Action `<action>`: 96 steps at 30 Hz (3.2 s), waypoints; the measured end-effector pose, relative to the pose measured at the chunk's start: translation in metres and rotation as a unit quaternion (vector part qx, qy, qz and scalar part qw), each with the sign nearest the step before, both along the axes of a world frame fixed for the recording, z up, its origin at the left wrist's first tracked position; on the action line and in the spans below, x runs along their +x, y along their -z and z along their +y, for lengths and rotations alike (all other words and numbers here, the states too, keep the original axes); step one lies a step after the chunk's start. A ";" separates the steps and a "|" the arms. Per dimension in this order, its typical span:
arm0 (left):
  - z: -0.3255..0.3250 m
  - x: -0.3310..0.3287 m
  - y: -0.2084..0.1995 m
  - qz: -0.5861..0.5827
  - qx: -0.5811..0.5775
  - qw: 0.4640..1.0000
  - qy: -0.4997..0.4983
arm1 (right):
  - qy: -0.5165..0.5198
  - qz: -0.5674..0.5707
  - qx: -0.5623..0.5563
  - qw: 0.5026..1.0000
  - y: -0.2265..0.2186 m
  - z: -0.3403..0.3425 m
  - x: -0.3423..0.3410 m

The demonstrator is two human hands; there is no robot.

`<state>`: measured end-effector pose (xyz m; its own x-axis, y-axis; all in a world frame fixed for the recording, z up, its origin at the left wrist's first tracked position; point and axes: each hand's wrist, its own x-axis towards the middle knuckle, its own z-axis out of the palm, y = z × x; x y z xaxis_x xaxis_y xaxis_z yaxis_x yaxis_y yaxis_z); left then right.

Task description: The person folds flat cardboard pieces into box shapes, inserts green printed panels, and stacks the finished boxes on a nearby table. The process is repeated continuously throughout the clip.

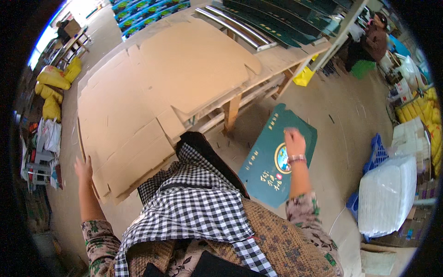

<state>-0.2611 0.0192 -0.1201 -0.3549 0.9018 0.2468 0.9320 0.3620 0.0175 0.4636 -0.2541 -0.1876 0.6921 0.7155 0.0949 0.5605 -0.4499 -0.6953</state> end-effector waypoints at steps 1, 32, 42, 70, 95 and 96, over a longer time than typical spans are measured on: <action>-0.002 -0.023 0.020 -0.003 -0.019 1.000 -0.015 | -0.066 -0.064 0.097 0.991 -0.036 0.053 -0.012; -0.015 -0.061 0.033 -0.391 -0.073 0.914 0.078 | -0.055 -0.148 -0.183 0.970 -0.111 0.269 0.030; -0.022 -0.043 0.004 -0.496 0.007 0.865 0.072 | -0.006 -0.186 -0.177 0.966 -0.089 0.238 0.017; -0.023 0.070 -0.022 -0.320 -0.045 0.934 0.150 | -0.314 0.517 0.254 0.755 -0.095 0.240 -0.188; -0.023 0.137 -0.022 -0.187 -0.059 0.918 0.346 | -0.274 0.494 0.049 0.824 -0.087 0.235 -0.211; -0.023 0.148 -0.011 -0.156 -0.024 0.942 0.296 | -0.240 0.540 0.068 0.804 -0.081 0.235 -0.216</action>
<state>-0.1129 -0.0035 -0.1087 0.1645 0.9720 0.1679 0.9231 -0.2117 0.3209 0.2474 -0.0186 -0.1070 0.0702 0.9587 -0.2758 -0.3156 -0.2409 -0.9178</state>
